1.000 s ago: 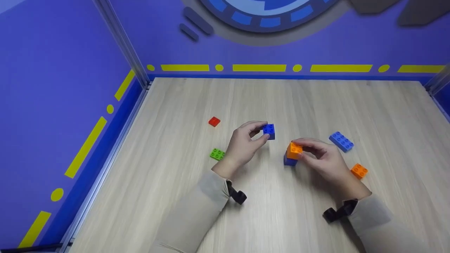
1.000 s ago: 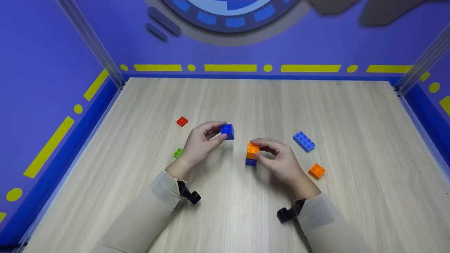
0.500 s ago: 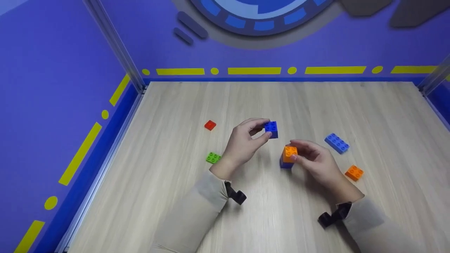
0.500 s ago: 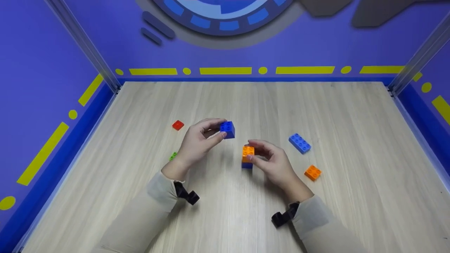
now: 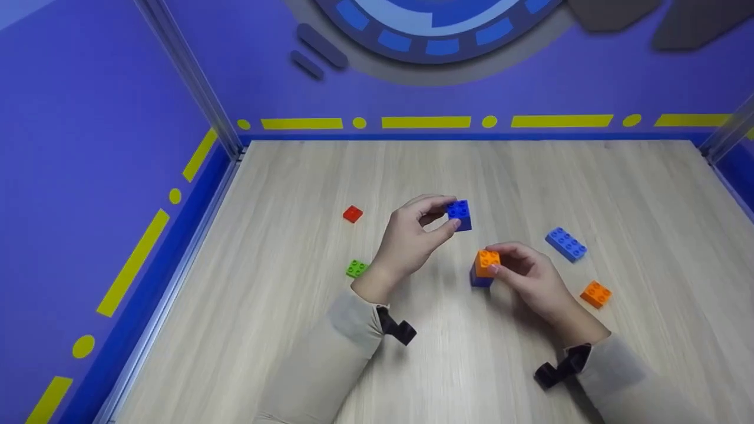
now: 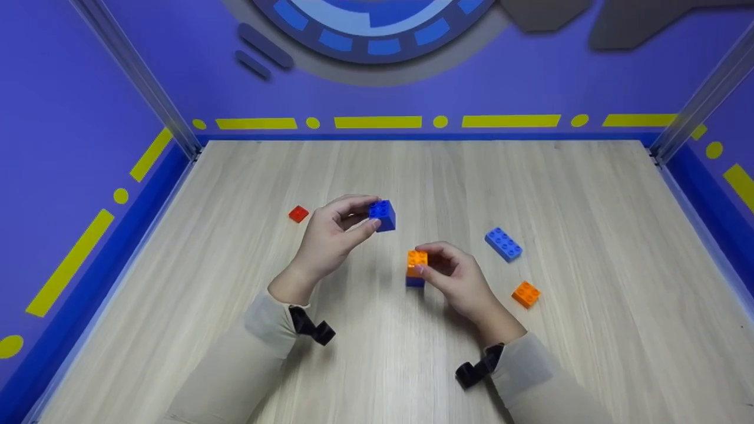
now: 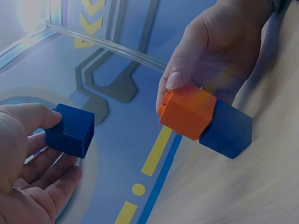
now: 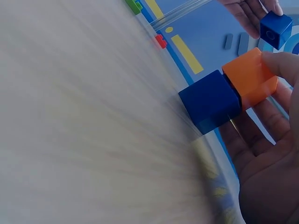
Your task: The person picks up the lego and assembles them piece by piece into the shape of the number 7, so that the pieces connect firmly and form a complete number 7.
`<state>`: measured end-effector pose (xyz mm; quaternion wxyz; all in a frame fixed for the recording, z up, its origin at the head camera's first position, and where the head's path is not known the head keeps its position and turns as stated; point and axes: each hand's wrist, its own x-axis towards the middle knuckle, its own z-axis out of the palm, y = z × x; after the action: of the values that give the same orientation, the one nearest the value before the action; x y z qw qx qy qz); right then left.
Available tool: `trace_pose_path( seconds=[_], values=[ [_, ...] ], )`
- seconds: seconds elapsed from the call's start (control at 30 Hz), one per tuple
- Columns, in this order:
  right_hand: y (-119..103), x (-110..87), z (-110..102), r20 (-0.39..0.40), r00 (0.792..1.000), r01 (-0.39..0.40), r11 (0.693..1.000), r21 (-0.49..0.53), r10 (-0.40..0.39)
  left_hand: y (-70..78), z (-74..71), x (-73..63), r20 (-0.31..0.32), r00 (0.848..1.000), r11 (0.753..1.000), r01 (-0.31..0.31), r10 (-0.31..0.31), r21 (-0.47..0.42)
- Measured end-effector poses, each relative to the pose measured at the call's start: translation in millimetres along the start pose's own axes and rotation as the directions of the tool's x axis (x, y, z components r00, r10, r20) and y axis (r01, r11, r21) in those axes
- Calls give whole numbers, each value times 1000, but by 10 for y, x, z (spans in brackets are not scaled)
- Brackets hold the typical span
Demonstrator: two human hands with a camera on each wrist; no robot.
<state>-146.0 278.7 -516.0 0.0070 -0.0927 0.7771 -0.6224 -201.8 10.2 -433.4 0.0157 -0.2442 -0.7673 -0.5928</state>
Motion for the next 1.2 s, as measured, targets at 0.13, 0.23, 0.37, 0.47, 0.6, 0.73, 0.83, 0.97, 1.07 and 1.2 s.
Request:
trace_pose_path(
  seconds=[0.13, 0.23, 0.37, 0.47, 0.6, 0.73, 0.83, 0.97, 1.07, 1.2],
  values=[
    [14, -14, -21, 6, 1000, -4, 1000, -1, 4, 25, 25, -3, 7, 1000, 1000, -5, 5, 9],
    [27, -23, -28, 16, 1000, -1, 1000, -1, 1, 34, 46, -12, 15, 1000, 1000, -10, 10, 12],
    [40, -29, -27, 29, 1000, 5, 1000, -1, -5, 39, 74, -26, 24, 1000, 1000, -10, 10, 6],
    [46, -27, -27, 34, 999, 10, 1000, -2, -10, 37, 91, -26, 27, 1000, 1000, -13, 13, 0],
    [44, -15, -23, 28, 1000, 10, 1000, -6, -10, 38, 105, -18, 32, 999, 1000, -19, 19, -4],
    [35, 3, -3, 24, 1000, 10, 1000, -8, -10, 28, 114, -17, 45, 999, 1000, -15, 15, 4],
    [23, 15, 14, 24, 1000, 20, 1000, -4, -20, 13, 123, -16, 57, 998, 1000, -13, 13, 11],
    [7, 22, 20, 23, 999, 26, 1000, -5, -26, -11, 146, -17, 68, 998, 1000, -15, 14, 9],
    [7, 18, 9, 28, 999, 22, 1000, -13, -22, -28, 166, -26, 70, 998, 1000, -11, 11, 4],
    [9, 6, -19, 37, 999, 23, 999, -23, -22, -40, 199, -29, 71, 997, 1000, -8, 8, -9]
  ],
)
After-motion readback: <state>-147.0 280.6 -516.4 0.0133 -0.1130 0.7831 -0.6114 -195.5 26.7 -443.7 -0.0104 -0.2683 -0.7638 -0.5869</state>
